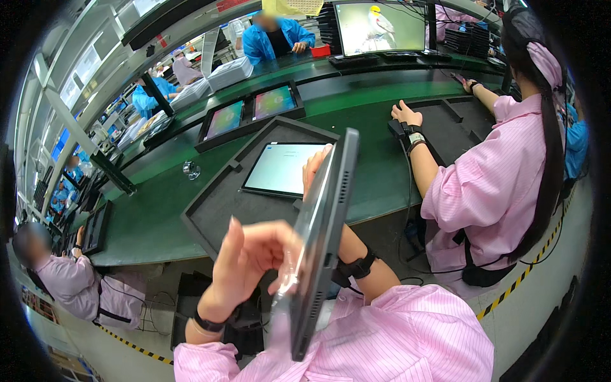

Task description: The recorder is inspecting and functional testing electronic tablet devices at a production line station, involving removing protective plastic, checking screens, and organizing trays.

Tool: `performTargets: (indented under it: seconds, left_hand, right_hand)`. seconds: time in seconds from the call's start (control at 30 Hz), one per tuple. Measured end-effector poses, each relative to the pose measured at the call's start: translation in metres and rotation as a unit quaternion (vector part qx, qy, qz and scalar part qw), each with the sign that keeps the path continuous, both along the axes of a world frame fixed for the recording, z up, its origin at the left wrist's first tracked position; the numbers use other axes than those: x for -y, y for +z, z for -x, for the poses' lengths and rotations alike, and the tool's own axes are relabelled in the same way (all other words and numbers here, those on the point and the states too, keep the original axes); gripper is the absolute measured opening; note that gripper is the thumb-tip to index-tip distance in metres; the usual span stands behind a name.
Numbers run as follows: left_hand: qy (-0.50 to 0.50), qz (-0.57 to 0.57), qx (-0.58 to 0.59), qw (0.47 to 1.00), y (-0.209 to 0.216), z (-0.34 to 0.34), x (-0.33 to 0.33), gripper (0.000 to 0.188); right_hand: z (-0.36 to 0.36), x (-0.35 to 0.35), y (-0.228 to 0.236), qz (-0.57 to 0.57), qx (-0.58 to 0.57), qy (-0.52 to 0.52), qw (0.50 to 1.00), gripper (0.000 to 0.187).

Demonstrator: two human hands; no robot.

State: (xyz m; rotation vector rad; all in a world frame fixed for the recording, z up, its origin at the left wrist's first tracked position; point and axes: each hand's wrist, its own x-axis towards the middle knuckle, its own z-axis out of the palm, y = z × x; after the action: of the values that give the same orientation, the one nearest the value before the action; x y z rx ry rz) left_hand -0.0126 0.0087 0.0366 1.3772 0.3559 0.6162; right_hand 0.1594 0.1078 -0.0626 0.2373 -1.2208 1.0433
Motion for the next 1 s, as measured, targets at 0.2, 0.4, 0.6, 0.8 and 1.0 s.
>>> performTargets:
  seconds: [0.2,0.4,0.6,0.8,1.0]
  left_hand:
    - [0.048,0.098,0.042,0.993,0.027,-0.014,-0.03,0.038]
    - [0.067,-0.004,0.072,0.995,0.056,-0.02,-0.031,0.018]
    - [0.056,-0.034,0.074,0.995,0.072,-0.048,-0.04,0.018]
    - [0.055,-0.043,0.075,0.995,0.078,-0.054,-0.042,0.019]
    - [0.058,-0.047,0.068,0.995,0.086,-0.05,-0.035,0.019]
  right_hand:
    - [0.032,0.008,-0.012,0.255,-0.098,-0.212,0.938,0.037]
    - [0.039,0.036,0.03,0.21,-0.073,-0.16,0.962,0.043]
    - [0.029,0.069,0.086,0.22,-0.018,-0.118,0.968,0.043]
    - [0.02,0.081,0.112,0.219,0.015,-0.084,0.972,0.043]
    - [0.02,0.081,0.119,0.22,0.025,-0.071,0.973,0.043]
